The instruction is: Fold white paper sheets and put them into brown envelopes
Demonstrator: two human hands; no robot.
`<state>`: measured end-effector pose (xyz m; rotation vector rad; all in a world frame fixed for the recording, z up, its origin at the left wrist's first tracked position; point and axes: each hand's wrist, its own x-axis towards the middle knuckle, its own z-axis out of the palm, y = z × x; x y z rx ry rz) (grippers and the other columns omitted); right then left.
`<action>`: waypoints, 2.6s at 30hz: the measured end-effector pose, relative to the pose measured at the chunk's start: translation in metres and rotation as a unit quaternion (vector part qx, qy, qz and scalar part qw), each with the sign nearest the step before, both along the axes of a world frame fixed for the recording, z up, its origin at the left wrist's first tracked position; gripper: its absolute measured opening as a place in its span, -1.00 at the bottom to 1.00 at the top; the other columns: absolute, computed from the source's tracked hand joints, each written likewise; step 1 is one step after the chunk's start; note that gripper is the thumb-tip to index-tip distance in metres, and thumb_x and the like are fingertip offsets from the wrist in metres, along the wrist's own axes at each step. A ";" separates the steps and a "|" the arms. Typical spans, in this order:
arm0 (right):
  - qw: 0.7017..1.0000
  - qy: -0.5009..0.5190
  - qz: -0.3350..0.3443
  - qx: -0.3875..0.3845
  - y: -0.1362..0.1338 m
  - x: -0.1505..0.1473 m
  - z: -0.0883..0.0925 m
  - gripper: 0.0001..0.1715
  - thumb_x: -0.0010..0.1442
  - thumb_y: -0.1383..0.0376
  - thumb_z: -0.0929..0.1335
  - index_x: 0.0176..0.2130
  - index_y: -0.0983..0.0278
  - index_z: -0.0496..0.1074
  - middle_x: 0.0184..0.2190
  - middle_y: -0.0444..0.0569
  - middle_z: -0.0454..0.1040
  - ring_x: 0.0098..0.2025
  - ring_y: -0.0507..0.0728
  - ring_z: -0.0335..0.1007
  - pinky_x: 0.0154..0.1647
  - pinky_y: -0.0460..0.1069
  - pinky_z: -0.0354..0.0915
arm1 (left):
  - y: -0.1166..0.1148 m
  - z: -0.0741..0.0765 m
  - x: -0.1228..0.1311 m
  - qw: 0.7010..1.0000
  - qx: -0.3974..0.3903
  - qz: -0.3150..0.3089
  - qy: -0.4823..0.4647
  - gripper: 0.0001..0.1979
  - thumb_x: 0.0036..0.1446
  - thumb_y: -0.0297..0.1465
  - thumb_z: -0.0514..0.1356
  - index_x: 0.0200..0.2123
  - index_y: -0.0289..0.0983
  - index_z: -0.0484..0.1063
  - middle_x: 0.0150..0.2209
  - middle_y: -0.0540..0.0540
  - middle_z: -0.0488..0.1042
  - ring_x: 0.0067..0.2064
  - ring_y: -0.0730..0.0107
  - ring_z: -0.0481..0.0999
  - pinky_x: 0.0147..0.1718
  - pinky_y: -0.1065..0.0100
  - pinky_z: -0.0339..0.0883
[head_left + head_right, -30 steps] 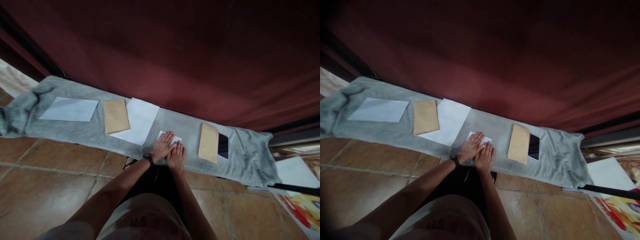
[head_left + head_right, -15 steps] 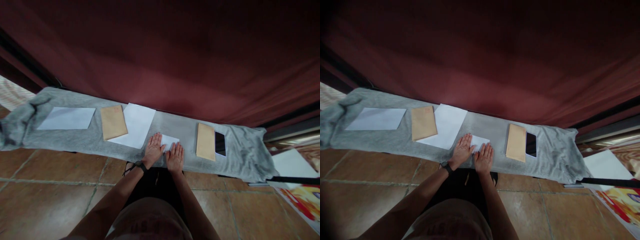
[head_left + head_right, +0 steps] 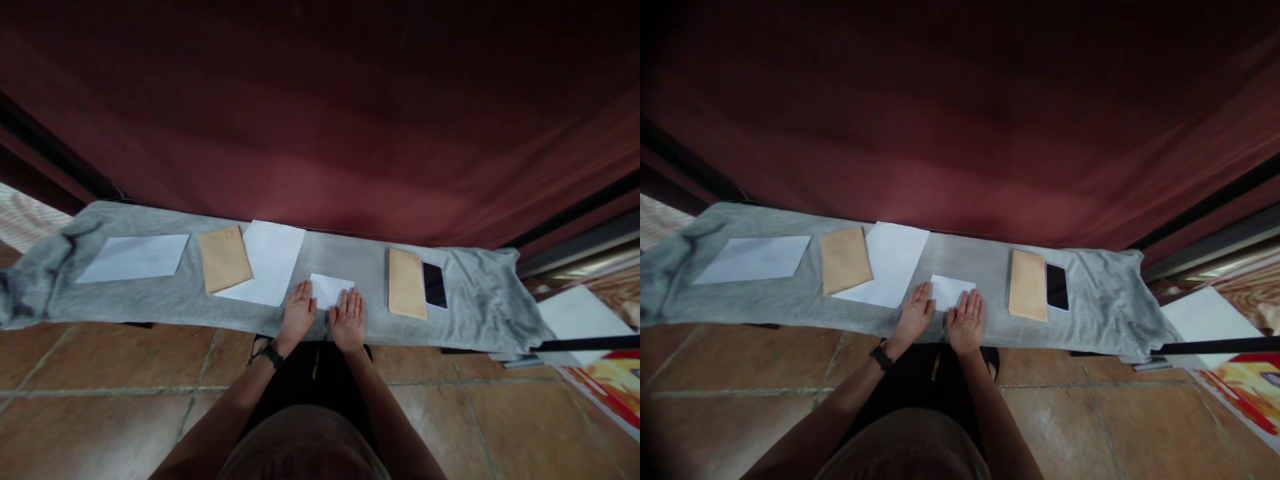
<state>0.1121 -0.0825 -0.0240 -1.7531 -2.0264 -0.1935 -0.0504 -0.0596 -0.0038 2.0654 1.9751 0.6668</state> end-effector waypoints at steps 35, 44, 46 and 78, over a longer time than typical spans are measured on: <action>0.583 0.802 -0.052 -0.119 0.013 -0.017 0.044 -0.57 0.06 0.07 0.45 -0.13 0.25 0.46 -0.23 -0.05 0.61 -0.25 0.10 0.54 -0.28 -0.05 0.42 | -0.003 0.042 0.035 0.771 -0.191 0.062 -0.604 -0.41 0.03 -0.52 0.28 0.17 -0.24 0.32 -0.37 0.01 0.52 -0.40 0.40 0.51 -0.41 0.40 0.39; 0.735 0.664 -0.096 -0.098 0.027 0.032 0.024 -0.34 0.04 0.10 0.39 0.09 0.31 0.37 -0.49 -0.22 0.43 -0.49 0.05 0.36 -0.40 -0.04 0.34 | 0.033 0.026 -0.010 0.944 -0.130 0.026 -0.302 -0.25 0.09 -0.60 0.14 0.38 -0.32 0.13 -0.44 0.07 0.43 -0.43 0.41 0.43 -0.34 0.37 0.36; 0.793 0.590 -0.081 -0.129 0.026 0.035 0.024 -0.32 0.09 0.11 0.35 0.14 0.36 0.36 -0.52 -0.20 0.41 -0.50 0.08 0.34 -0.42 -0.04 0.31 | 0.036 0.026 -0.014 0.962 -0.120 0.013 -0.244 -0.30 0.12 -0.60 0.12 0.36 -0.32 0.18 -0.41 0.03 0.46 -0.41 0.38 0.45 -0.30 0.35 0.38; 0.985 0.017 0.107 -0.136 0.036 0.004 0.022 -0.50 0.43 0.34 0.15 0.25 0.28 0.37 0.41 0.18 0.17 0.48 0.29 -0.10 0.42 0.35 -0.11 | 0.003 0.000 0.035 0.979 0.005 -0.168 0.115 -0.39 0.33 -0.42 -0.02 0.41 -0.42 0.07 0.45 -0.35 0.04 0.48 0.04 -0.06 0.41 -0.04 -0.15</action>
